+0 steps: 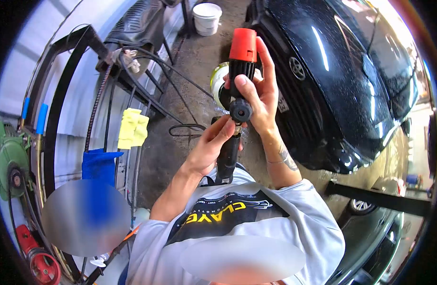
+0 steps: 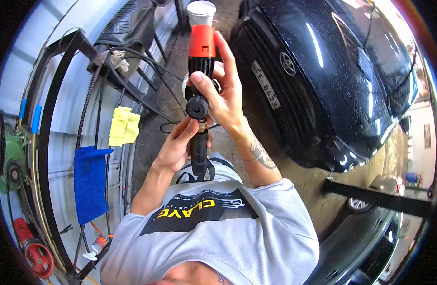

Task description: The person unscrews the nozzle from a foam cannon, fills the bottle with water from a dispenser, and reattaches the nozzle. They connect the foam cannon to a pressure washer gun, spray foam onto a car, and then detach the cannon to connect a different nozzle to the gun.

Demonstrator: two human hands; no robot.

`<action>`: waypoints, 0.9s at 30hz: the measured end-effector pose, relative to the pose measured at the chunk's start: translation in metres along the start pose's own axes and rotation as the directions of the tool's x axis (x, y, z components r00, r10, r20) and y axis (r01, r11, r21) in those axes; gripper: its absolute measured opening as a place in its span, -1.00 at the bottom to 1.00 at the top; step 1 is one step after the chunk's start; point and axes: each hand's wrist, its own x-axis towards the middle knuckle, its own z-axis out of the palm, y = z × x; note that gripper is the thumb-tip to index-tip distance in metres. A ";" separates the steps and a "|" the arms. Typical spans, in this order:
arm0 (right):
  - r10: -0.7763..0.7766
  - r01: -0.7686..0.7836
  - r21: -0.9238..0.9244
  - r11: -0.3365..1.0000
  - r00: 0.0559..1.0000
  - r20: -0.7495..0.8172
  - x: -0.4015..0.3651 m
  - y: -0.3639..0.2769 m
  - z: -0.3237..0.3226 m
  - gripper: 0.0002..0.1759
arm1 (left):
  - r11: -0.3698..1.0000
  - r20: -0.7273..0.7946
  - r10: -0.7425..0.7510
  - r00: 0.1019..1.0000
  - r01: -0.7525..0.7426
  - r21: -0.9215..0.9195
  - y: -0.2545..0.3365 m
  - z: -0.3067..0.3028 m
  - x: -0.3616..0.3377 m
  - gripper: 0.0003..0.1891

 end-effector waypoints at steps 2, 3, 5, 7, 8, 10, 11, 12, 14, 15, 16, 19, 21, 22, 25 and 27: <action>-0.028 0.029 -0.035 0.999 0.999 0.021 -0.026 -0.015 -0.014 -0.11 | 0.999 0.043 -0.049 0.998 0.049 0.014 -0.018 0.012 -0.010 -0.56; -0.035 0.036 -0.066 0.997 0.999 0.018 -0.041 -0.025 -0.020 -0.10 | 0.997 0.068 -0.074 0.995 0.072 0.022 -0.027 0.017 -0.018 -0.55; -0.038 0.038 -0.103 0.994 0.999 0.002 -0.072 -0.042 -0.030 -0.10 | 0.995 0.109 -0.096 0.989 0.094 0.020 -0.048 0.032 -0.036 -0.55; -0.042 0.041 -0.130 0.991 0.999 -0.001 -0.104 -0.059 -0.036 -0.08 | 0.993 0.155 -0.119 0.981 0.121 -0.003 -0.068 0.047 -0.060 -0.53; -0.036 0.034 -0.132 0.991 0.999 -0.012 -0.121 -0.068 -0.037 -0.08 | 0.991 0.155 -0.131 0.979 0.133 -0.003 -0.078 0.052 -0.073 -0.53; -0.090 0.087 -0.194 0.977 0.996 -0.005 -0.156 -0.086 -0.036 -0.06 | 0.977 0.195 -0.200 0.960 0.211 -0.037 -0.098 0.059 -0.102 -0.52; -0.082 0.078 -0.209 0.975 0.997 -0.010 -0.174 -0.093 -0.036 -0.04 | 0.978 0.205 -0.202 0.958 0.210 -0.014 -0.108 0.064 -0.115 -0.51; -0.104 0.099 -0.222 0.970 0.995 -0.007 -0.190 -0.096 -0.036 -0.05 | 0.974 0.188 -0.216 0.958 0.225 -0.028 -0.116 0.066 -0.128 -0.51; -0.074 0.063 -0.291 0.955 0.997 -0.029 -0.221 -0.102 -0.034 -0.05 | 0.964 0.264 -0.263 0.928 0.266 0.025 -0.128 0.068 -0.151 -0.50; -0.034 0.018 -0.203 0.979 0.997 -0.074 -0.235 -0.105 -0.029 -0.06 | 0.960 0.223 -0.275 0.935 0.280 0.014 -0.131 0.075 -0.162 -0.49; -0.013 -0.008 -0.206 0.979 0.995 -0.102 -0.249 -0.106 -0.026 -0.07 | 0.959 0.207 -0.280 0.937 0.284 0.009 -0.137 0.077 -0.173 -0.49; 0.007 -0.027 -0.190 0.981 0.994 -0.109 -0.279 -0.108 -0.016 -0.09 | 0.943 0.244 -0.319 0.916 0.332 -0.016 -0.153 0.070 -0.198 -0.49; 0.046 -0.065 -0.146 0.987 0.991 -0.128 -0.293 -0.108 -0.008 -0.12 | 0.946 0.221 -0.312 0.924 0.325 -0.021 -0.159 0.068 -0.212 -0.47; 0.033 -0.056 -0.177 0.983 0.991 -0.132 -0.300 -0.107 -0.003 -0.14 | 0.947 0.201 -0.308 0.930 0.320 -0.027 -0.162 0.066 -0.219 -0.44; 0.055 -0.084 -0.170 0.982 0.984 -0.169 -0.321 -0.102 0.011 -0.14 | 0.936 0.264 -0.305 0.915 0.339 -0.093 -0.176 0.045 -0.237 -0.52; 0.026 -0.063 -0.269 0.961 0.990 -0.139 -0.333 -0.092 0.013 -0.14 | 0.925 0.243 -0.336 0.910 0.367 -0.097 -0.177 0.038 -0.245 -0.51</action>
